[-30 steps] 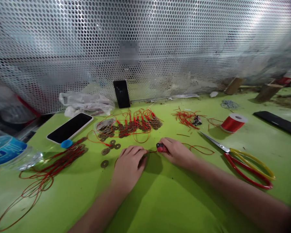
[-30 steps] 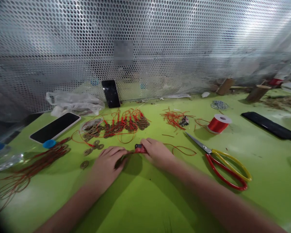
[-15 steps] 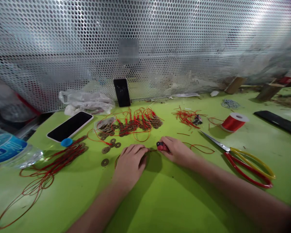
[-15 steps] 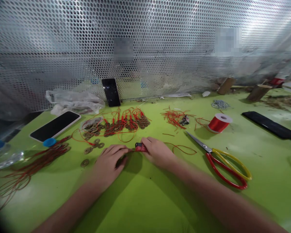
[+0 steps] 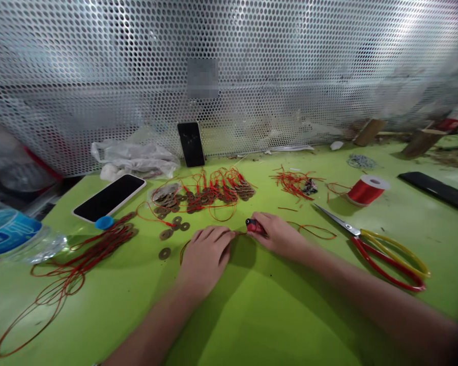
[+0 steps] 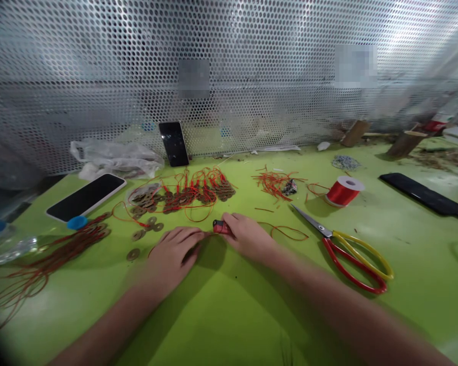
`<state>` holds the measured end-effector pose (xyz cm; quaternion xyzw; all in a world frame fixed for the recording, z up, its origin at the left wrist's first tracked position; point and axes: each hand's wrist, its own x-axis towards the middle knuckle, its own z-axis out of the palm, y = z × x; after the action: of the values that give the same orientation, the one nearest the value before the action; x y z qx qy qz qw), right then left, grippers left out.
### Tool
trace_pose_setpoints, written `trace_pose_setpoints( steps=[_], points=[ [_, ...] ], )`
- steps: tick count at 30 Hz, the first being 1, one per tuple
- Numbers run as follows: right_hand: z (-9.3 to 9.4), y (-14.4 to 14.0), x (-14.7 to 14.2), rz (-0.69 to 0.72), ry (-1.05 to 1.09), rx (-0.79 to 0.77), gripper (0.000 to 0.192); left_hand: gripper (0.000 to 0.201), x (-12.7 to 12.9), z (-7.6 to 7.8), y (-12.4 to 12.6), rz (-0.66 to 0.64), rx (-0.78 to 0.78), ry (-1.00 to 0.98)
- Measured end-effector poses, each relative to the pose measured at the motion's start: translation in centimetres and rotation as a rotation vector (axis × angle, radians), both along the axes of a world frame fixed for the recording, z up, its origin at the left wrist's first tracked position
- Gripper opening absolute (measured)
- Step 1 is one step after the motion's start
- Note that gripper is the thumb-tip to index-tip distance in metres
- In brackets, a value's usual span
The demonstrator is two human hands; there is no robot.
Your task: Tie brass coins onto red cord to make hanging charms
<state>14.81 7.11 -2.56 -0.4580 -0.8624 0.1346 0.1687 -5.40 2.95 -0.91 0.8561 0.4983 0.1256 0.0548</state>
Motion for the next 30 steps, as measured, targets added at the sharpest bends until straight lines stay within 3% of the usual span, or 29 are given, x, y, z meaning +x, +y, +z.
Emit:
trace_pose_setpoints(
  steps=[17, 30],
  points=[
    [0.08, 0.41, 0.00, 0.002, 0.090, -0.029, 0.011, 0.034, 0.10, -0.12, 0.10, 0.039, -0.045, -0.053],
    [-0.13, 0.37, -0.07, -0.013, 0.074, 0.008, 0.013, 0.031, 0.03, -0.13, 0.13, -0.017, -0.011, -0.006]
  ],
)
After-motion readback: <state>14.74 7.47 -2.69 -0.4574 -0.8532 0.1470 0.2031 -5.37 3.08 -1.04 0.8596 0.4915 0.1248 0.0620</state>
